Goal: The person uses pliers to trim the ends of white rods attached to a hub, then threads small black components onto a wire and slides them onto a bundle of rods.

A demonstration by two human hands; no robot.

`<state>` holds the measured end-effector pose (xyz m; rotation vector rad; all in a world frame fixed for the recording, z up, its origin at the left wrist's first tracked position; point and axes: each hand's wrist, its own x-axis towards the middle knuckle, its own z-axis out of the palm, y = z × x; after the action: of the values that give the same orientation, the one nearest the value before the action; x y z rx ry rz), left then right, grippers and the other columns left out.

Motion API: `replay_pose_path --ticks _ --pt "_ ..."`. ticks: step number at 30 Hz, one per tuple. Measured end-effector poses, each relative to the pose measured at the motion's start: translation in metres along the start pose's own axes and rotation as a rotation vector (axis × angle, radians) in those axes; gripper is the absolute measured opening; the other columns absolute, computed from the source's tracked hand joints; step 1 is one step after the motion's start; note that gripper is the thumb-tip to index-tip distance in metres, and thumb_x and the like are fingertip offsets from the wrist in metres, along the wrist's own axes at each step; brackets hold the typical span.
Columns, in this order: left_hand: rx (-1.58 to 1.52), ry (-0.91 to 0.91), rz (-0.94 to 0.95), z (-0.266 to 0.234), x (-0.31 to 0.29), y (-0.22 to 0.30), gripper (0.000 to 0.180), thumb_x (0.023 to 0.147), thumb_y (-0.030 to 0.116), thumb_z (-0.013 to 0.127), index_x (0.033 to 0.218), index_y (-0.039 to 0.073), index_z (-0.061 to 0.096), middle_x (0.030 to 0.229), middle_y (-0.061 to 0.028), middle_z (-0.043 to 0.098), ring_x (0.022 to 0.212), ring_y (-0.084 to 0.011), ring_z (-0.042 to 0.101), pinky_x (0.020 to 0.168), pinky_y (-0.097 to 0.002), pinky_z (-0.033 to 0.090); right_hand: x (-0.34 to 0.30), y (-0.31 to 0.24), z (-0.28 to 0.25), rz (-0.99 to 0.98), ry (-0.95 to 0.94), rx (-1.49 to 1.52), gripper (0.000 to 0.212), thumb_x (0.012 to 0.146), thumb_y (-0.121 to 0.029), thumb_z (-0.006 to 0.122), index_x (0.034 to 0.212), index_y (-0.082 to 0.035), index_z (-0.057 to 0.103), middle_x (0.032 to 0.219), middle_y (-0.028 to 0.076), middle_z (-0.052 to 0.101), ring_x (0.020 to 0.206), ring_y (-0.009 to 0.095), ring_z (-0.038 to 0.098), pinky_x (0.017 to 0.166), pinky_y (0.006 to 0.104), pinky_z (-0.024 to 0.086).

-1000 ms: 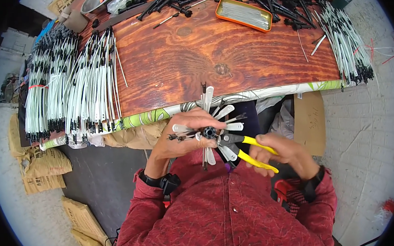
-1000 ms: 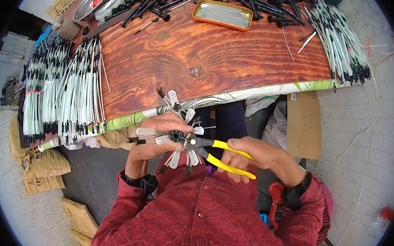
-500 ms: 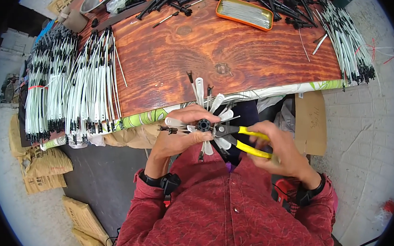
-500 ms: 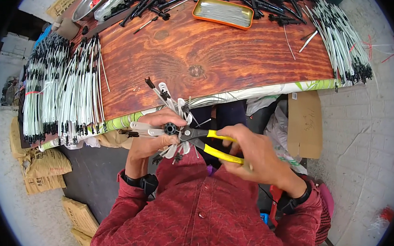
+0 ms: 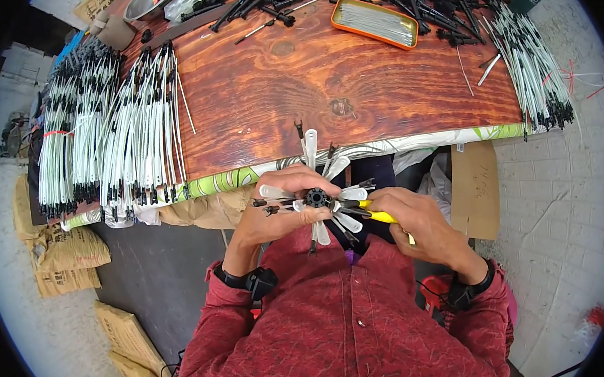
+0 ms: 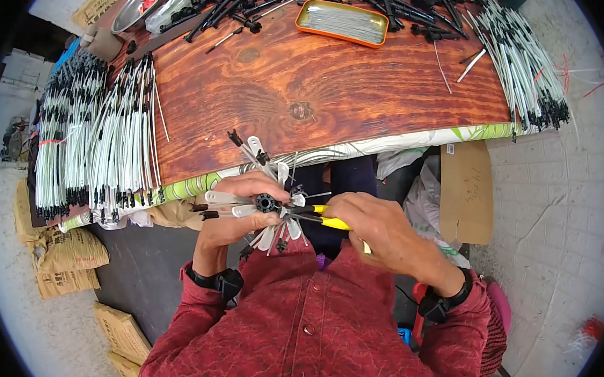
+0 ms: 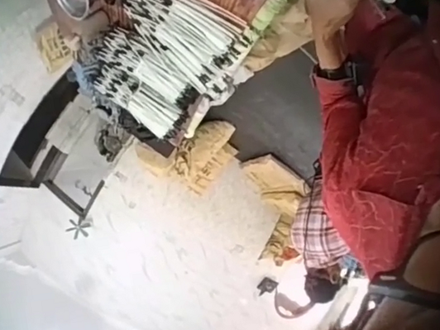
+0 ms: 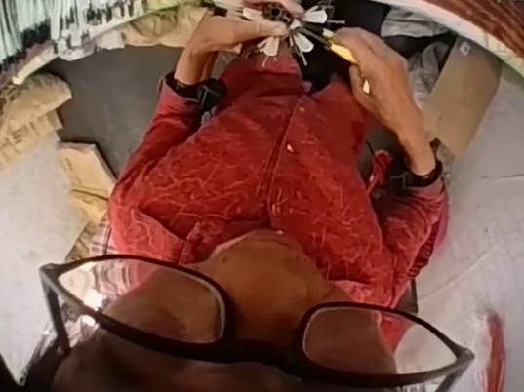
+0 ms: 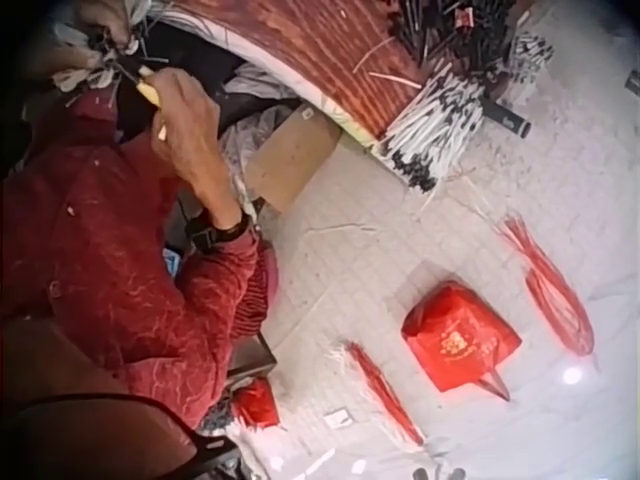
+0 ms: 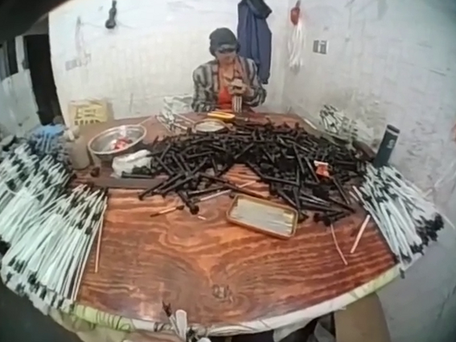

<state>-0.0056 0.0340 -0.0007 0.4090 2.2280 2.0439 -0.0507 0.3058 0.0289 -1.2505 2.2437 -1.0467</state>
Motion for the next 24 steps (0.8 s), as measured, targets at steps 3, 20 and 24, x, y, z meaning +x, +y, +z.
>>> replay_pose_path --ticks 3,20,24 --pt "0.003 0.007 -0.003 0.000 0.000 0.002 0.031 0.074 0.021 0.083 0.099 0.004 0.073 0.092 -0.0083 0.070 0.088 -0.0208 0.065 0.079 -0.0332 0.049 0.002 -0.003 0.000 -0.068 0.082 -0.048 0.043 0.069 0.009 0.060 0.111 -0.004 0.058 0.114 0.015 0.062 0.094 0.035 0.062 0.078 0.0410 0.052" --pt "0.078 0.021 -0.058 0.000 0.001 0.005 0.032 0.071 0.014 0.083 0.100 0.005 0.074 0.093 -0.0084 0.072 0.088 -0.0200 0.065 0.078 -0.0323 0.050 0.006 -0.003 -0.016 -0.071 0.026 -0.084 0.038 0.074 0.005 0.066 0.111 -0.002 0.059 0.113 0.015 0.060 0.098 0.034 0.061 0.080 0.0410 0.052" --pt "0.077 0.034 -0.083 0.001 0.002 0.008 0.032 0.070 0.013 0.083 0.100 0.005 0.075 0.094 -0.0082 0.072 0.088 -0.0197 0.065 0.078 -0.0320 0.050 0.006 -0.002 -0.012 -0.073 0.050 -0.155 0.033 0.077 0.002 0.064 0.109 -0.002 0.058 0.109 0.014 0.060 0.095 0.034 0.060 0.078 0.0407 0.051"
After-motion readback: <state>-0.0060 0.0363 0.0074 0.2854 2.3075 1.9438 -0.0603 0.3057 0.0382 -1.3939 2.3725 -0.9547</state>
